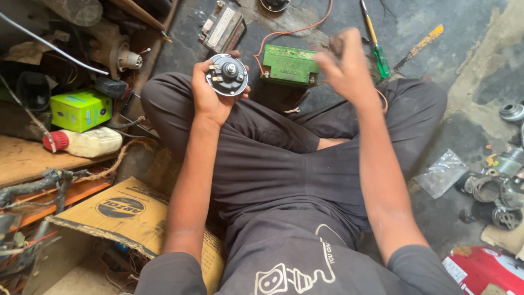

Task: The person sits cross-legged on the floor and repeatedly touches a screwdriver to the terminals of a small black cylindrical component connected to a green battery. The person holds the component with one hand and uses the screwdriver with the other to make contact at different points.

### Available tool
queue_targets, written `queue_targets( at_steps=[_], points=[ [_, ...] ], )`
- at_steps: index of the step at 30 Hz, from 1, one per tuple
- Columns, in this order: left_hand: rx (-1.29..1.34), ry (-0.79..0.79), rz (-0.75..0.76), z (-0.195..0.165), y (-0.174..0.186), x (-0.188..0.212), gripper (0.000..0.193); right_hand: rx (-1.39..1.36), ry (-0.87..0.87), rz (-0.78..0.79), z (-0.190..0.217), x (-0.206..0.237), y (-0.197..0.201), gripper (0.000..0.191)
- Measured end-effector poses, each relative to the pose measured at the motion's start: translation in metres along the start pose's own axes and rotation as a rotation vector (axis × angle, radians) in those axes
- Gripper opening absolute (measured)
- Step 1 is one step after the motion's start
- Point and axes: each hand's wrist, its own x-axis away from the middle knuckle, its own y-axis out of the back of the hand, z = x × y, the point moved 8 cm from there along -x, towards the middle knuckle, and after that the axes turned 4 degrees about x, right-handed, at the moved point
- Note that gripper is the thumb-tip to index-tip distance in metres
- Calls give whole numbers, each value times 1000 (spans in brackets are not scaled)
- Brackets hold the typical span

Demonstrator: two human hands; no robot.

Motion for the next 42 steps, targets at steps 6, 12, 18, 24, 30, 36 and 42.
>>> queue_targets(
  at_steps=[6,12,18,24,30,36,42],
  points=[
    [17,27,-41,7,17,-13,58,-71,45,-2,-9,1,-50,50],
    [15,57,-54,19,20,-32,57,88,-148,-154,3,37,-48,39],
    [84,60,27,39,10,-63,57,-89,-296,-258,-7,65,-25,14],
    [14,-104,-16,45,9,-63,52,-55,-197,-357,-4,68,-10,12],
    [208,-136,-29,30,-2,-40,46,24,-134,-367,12,68,-10,14],
    [171,-208,298,22,-21,-34,57,95,-19,-373,27,59,-8,13],
    [237,-144,152,22,-3,-39,47,196,-154,-153,23,42,-39,17]
  ],
)
